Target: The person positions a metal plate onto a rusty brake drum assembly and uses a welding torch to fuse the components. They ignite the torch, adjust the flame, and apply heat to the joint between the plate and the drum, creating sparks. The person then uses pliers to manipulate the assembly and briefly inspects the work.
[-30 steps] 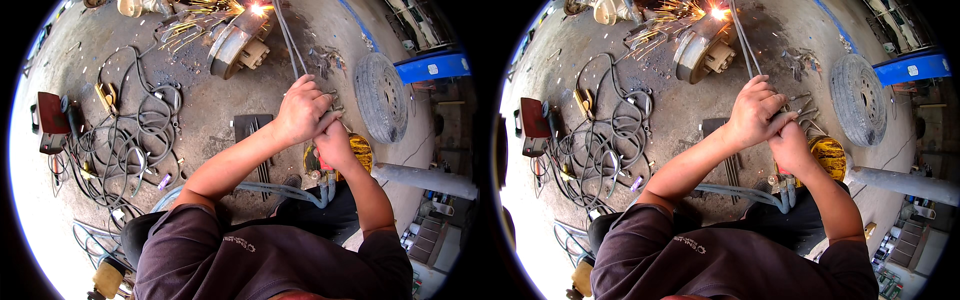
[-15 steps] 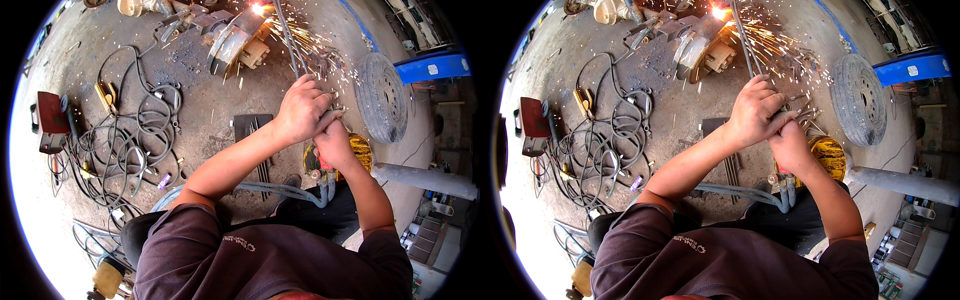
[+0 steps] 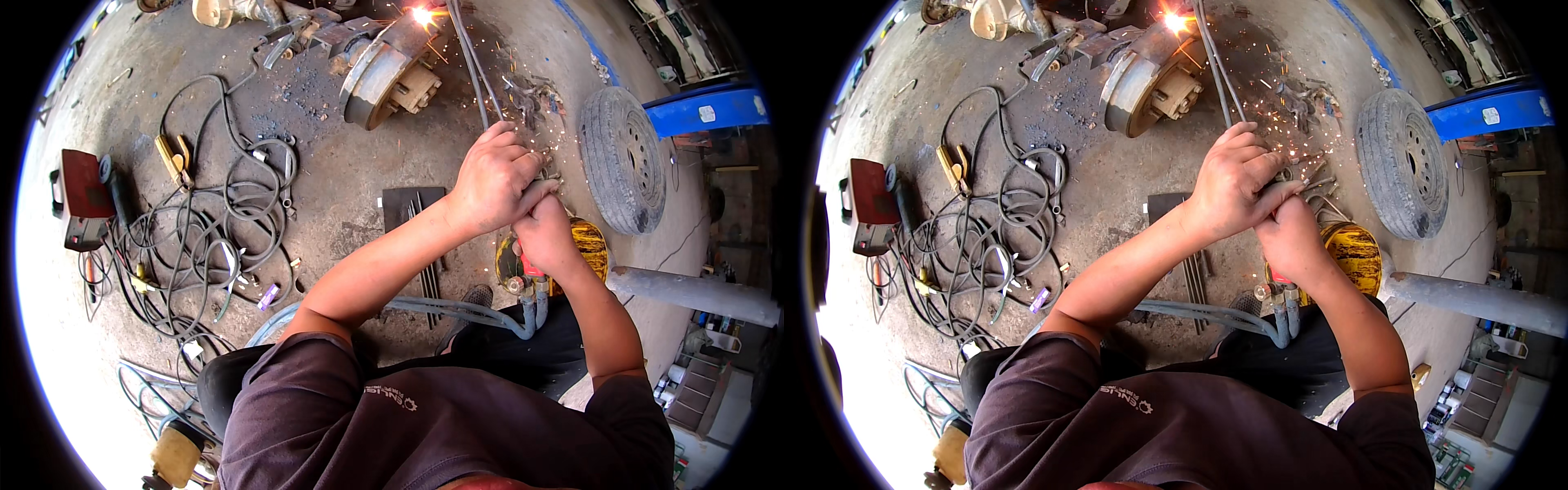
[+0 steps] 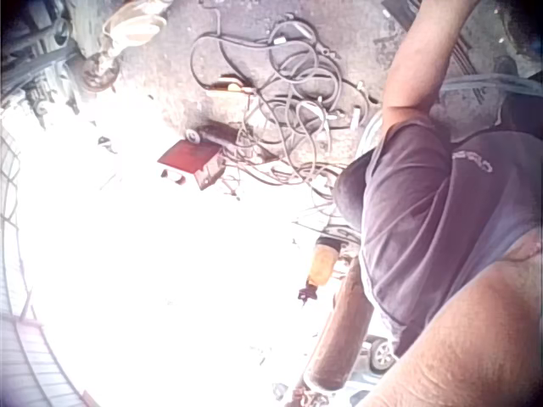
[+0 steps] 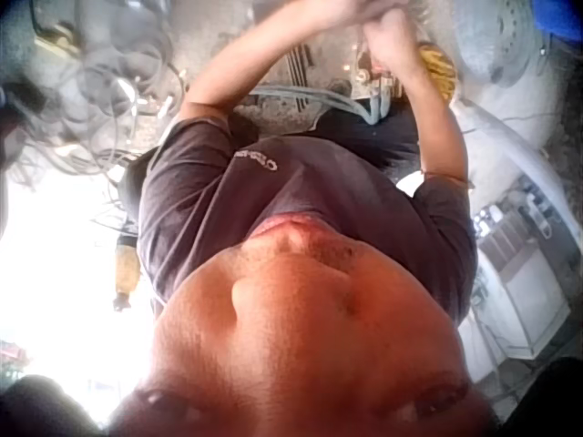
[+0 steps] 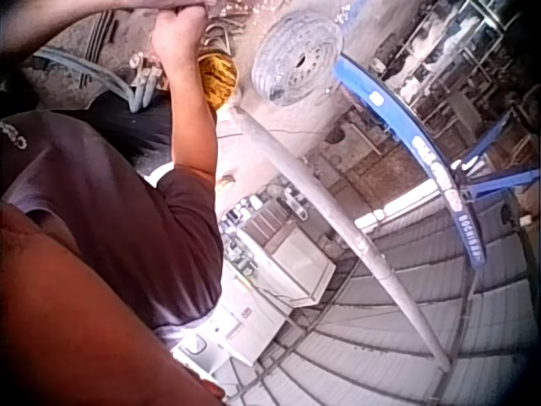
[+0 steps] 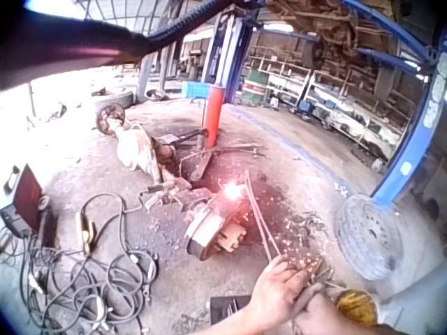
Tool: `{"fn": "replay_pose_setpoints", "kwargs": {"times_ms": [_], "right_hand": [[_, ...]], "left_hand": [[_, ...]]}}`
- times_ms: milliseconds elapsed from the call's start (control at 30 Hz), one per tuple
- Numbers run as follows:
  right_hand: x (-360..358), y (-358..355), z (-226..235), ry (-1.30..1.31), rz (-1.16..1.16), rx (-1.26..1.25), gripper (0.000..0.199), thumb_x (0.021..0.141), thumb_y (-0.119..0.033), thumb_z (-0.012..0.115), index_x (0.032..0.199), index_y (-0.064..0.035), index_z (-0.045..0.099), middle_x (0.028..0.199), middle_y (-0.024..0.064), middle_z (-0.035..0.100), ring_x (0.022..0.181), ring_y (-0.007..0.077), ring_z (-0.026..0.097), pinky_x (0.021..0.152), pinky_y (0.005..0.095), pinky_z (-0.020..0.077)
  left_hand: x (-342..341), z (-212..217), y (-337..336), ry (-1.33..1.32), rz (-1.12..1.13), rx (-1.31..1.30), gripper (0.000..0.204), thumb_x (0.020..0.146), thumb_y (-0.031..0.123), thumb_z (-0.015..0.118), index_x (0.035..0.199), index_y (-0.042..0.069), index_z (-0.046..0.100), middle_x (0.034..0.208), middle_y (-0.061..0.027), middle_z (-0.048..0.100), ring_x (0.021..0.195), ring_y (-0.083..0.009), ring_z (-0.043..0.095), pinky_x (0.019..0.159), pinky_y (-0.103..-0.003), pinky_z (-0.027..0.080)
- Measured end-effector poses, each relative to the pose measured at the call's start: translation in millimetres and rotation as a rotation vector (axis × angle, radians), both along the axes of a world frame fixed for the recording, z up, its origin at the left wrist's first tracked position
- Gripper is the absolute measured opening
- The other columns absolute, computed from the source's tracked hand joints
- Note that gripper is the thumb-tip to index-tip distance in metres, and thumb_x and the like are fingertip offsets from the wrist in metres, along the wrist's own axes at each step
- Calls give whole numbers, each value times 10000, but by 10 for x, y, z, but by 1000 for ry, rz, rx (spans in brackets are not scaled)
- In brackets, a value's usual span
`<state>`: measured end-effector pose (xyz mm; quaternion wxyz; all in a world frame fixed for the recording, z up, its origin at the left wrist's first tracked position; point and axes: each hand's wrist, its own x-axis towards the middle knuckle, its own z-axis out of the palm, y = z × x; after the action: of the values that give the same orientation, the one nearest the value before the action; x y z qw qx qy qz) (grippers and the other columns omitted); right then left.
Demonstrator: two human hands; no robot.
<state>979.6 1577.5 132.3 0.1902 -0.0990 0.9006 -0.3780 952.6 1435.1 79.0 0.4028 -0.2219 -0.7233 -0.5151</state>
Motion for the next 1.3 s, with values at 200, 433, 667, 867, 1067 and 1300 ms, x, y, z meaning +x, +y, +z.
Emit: {"fn": "replay_pose_setpoints", "kwargs": {"times_ms": [200,433,667,867,1067,1300], "right_hand": [[4,-13,9,-5,-7,3,124,922,-68,593,947,51,566,717,72,591,497,149,588,427,312,454],[2,-5,3,14,0,7,122,913,-60,588,957,53,579,713,73,596,500,150,590,428,314,455],[2,-3,13,18,-5,42,113,912,-52,571,952,52,587,694,66,584,499,154,591,436,323,456],[17,-11,29,21,-9,31,119,914,-59,576,953,54,581,703,75,596,502,156,596,440,326,458],[17,-1,33,31,-5,47,137,920,-74,587,961,57,583,710,81,604,507,155,602,442,325,460],[22,6,21,22,-6,24,144,926,-76,587,972,60,587,716,75,604,509,151,595,445,323,460]], "left_hand": [[-9,-23,10,8,13,4,323,696,240,867,855,14,700,699,-107,613,730,-303,618,950,-493,497],[-16,-29,20,12,9,16,321,700,243,866,856,16,700,690,-104,609,724,-301,618,951,-497,498],[-11,-18,14,-2,-8,0,312,707,231,863,862,15,699,686,-102,610,722,-302,617,955,-497,497],[-16,-35,24,9,3,1,309,704,229,862,853,17,693,685,-103,609,721,-305,616,957,-500,497],[-12,-28,25,-1,-7,0,314,696,231,863,850,18,691,685,-102,606,720,-305,616,952,-502,499],[-12,-32,37,8,-5,7,317,695,232,864,852,16,692,695,-101,606,726,-304,618,952,-502,499]]}}
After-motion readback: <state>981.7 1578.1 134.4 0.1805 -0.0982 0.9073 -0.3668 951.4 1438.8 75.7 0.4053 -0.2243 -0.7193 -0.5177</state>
